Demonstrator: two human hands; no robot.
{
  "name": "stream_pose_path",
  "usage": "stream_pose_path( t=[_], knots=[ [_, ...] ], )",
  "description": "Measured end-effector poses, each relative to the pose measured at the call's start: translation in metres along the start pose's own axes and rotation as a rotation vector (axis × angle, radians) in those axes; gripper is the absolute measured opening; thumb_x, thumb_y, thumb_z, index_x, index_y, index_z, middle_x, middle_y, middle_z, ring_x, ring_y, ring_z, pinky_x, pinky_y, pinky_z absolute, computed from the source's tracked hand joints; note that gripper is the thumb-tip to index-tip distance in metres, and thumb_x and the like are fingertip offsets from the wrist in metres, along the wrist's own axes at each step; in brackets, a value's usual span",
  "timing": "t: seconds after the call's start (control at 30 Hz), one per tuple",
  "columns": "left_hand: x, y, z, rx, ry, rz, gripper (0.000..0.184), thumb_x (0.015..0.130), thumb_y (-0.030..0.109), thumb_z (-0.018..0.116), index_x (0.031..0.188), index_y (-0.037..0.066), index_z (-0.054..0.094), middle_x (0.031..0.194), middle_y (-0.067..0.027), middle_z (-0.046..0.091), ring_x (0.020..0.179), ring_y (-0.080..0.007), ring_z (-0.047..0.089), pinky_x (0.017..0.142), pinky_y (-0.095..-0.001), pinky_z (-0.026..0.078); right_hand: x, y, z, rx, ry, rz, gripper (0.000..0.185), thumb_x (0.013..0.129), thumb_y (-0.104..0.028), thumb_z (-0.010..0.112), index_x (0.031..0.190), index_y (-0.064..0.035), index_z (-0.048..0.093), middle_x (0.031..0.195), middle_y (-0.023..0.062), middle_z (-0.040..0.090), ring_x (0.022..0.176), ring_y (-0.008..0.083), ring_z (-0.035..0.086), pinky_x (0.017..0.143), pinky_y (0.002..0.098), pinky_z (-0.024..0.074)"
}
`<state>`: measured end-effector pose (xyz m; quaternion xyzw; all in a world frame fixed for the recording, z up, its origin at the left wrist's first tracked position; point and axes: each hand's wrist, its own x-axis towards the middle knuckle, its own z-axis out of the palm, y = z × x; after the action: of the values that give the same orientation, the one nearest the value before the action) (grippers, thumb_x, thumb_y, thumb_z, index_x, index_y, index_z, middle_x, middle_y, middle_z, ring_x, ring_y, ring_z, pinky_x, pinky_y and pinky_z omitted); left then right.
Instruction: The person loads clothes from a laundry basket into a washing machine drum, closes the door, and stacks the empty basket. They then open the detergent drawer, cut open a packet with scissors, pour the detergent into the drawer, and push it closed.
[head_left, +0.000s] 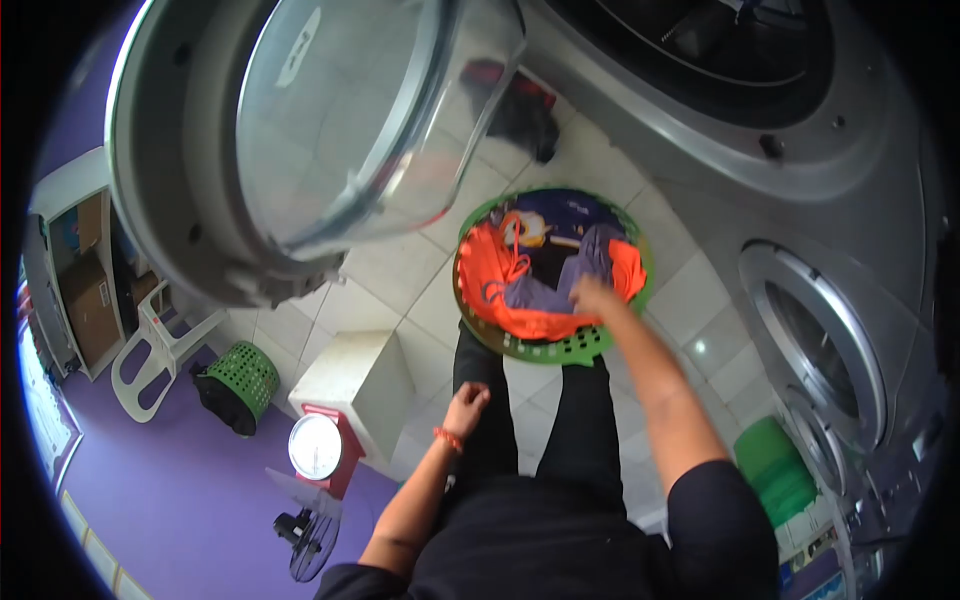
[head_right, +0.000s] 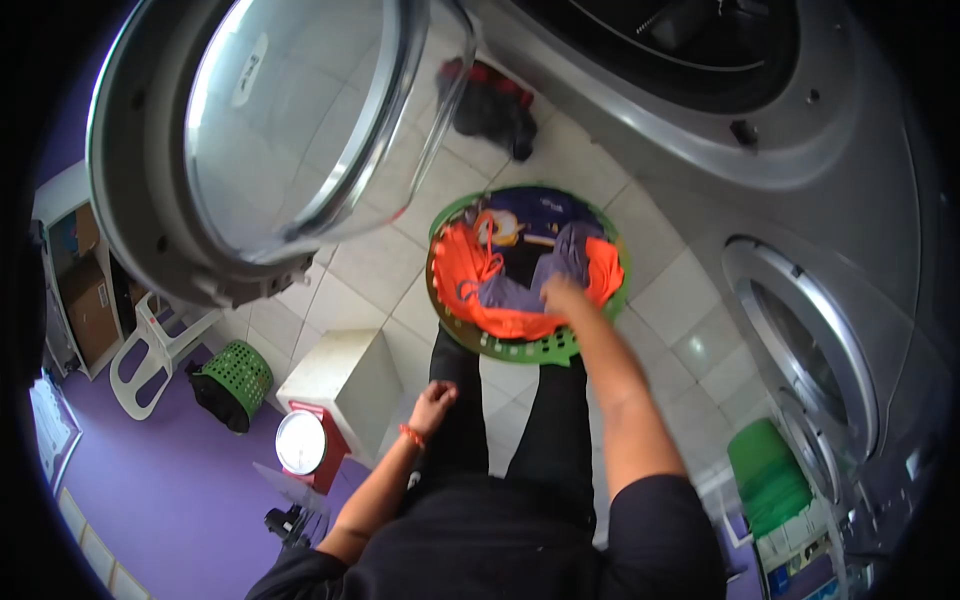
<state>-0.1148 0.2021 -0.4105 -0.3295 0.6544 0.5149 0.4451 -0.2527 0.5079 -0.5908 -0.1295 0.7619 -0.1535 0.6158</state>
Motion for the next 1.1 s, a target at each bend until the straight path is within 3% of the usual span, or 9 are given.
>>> stream_pose_path(
  t=[0.07, 0.17, 0.4, 0.47, 0.6, 0.63, 0.77, 1.0, 1.1],
  knots=[
    [0.003, -0.011, 0.014, 0.004, 0.062, -0.030, 0.020, 0.085, 0.017, 0.058, 0.097, 0.000, 0.056, 0.082, -0.0009, 0.059, 0.075, -0.0077, 0.052, 0.068, -0.0216, 0.043, -0.019, -0.015, 0.040, 0.025, 0.022, 0.095, 0.055, 0.064, -0.025, 0.072, 0.117, -0.0210, 0.056, 0.143, 0.0131, 0.018, 0.124, 0.0367, 0.030, 0.102, 0.0414, 0.0312],
    [0.006, 0.002, 0.022, 0.018, 0.049, -0.089, 0.021, 0.085, 0.017, 0.058, 0.098, 0.001, 0.056, 0.083, -0.0016, 0.059, 0.076, -0.0079, 0.053, 0.068, -0.0218, 0.043, -0.033, -0.024, 0.051, 0.068, 0.089, 0.115, 0.058, 0.064, -0.025, 0.072, 0.119, -0.0166, 0.053, 0.144, 0.0127, 0.015, 0.123, 0.0368, 0.032, 0.101, 0.0413, 0.0324],
    [0.049, 0.037, 0.032, 0.021, -0.025, -0.061, 0.020, 0.087, 0.015, 0.055, 0.099, -0.001, 0.054, 0.084, -0.0046, 0.060, 0.078, -0.0109, 0.054, 0.071, -0.0247, 0.044, -0.013, 0.004, 0.026, 0.043, 0.230, -0.053, 0.045, 0.066, -0.027, 0.071, 0.104, -0.0065, 0.058, 0.114, 0.0126, 0.049, 0.106, 0.0294, 0.049, 0.087, 0.0424, 0.0434],
    [0.052, 0.112, 0.042, -0.063, -0.061, 0.214, 0.021, 0.088, 0.015, 0.053, 0.102, 0.000, 0.053, 0.091, -0.0061, 0.060, 0.083, -0.0116, 0.055, 0.077, -0.0246, 0.043, -0.007, 0.006, 0.004, 0.044, -0.080, -0.047, 0.047, 0.065, -0.027, 0.072, 0.102, -0.0023, 0.058, 0.110, 0.0127, 0.053, 0.102, 0.0308, 0.052, 0.089, 0.0370, 0.0416],
    [-0.007, 0.292, 0.041, -0.466, -0.143, 0.728, 0.031, 0.090, 0.024, 0.048, 0.113, 0.003, 0.046, 0.112, -0.0165, 0.052, 0.095, -0.0244, 0.056, 0.090, -0.0342, 0.039, 0.000, 0.027, 0.023, 0.167, 0.170, -0.109, 0.047, 0.066, -0.030, 0.072, 0.100, -0.0008, 0.059, 0.108, 0.0161, 0.053, 0.102, 0.0300, 0.052, 0.089, 0.0357, 0.0416],
    [-0.020, 0.318, 0.037, -0.470, -0.134, 0.988, 0.032, 0.092, 0.030, 0.039, 0.113, 0.006, 0.044, 0.110, -0.0166, 0.050, 0.093, -0.0316, 0.057, 0.082, -0.0438, 0.044, 0.003, 0.029, 0.028, 0.187, 0.175, -0.119, 0.047, 0.066, -0.030, 0.072, 0.100, -0.0003, 0.059, 0.109, 0.0161, 0.053, 0.102, 0.0301, 0.052, 0.089, 0.0353, 0.0416],
    [-0.082, 0.395, 0.026, -0.900, -0.132, 1.385, 0.027, 0.087, 0.027, 0.053, 0.098, 0.007, 0.039, 0.100, -0.0072, 0.038, 0.090, -0.0312, 0.055, 0.091, -0.0530, 0.041, 0.001, 0.023, 0.027, 0.253, 0.235, -0.077, 0.041, 0.070, -0.029, 0.070, 0.096, 0.0002, 0.059, 0.105, 0.0164, 0.053, 0.100, 0.0303, 0.053, 0.087, 0.0348, 0.0427],
    [-0.104, 0.408, 0.022, -1.050, -0.131, 1.421, 0.028, 0.083, 0.025, 0.058, 0.091, 0.006, 0.038, 0.092, -0.0086, 0.039, 0.081, -0.0265, 0.053, 0.083, -0.0442, 0.044, 0.000, 0.006, -0.004, 0.460, 0.464, -0.154, 0.024, 0.076, -0.023, 0.062, 0.086, -0.0017, 0.060, 0.092, 0.0151, 0.055, 0.087, 0.0314, 0.055, 0.077, 0.0392, 0.0447],
    [-0.099, 0.406, 0.020, -1.073, -0.146, 1.405, 0.027, 0.083, 0.024, 0.058, 0.090, 0.007, 0.039, 0.090, -0.0096, 0.041, 0.081, -0.0267, 0.053, 0.082, -0.0428, 0.044, 0.006, 0.003, -0.026, 0.575, 0.629, -0.233, 0.024, 0.075, -0.019, 0.065, 0.091, -0.0012, 0.061, 0.093, 0.0123, 0.056, 0.076, 0.0205, 0.060, 0.070, 0.0296, 0.0491]
  ],
)
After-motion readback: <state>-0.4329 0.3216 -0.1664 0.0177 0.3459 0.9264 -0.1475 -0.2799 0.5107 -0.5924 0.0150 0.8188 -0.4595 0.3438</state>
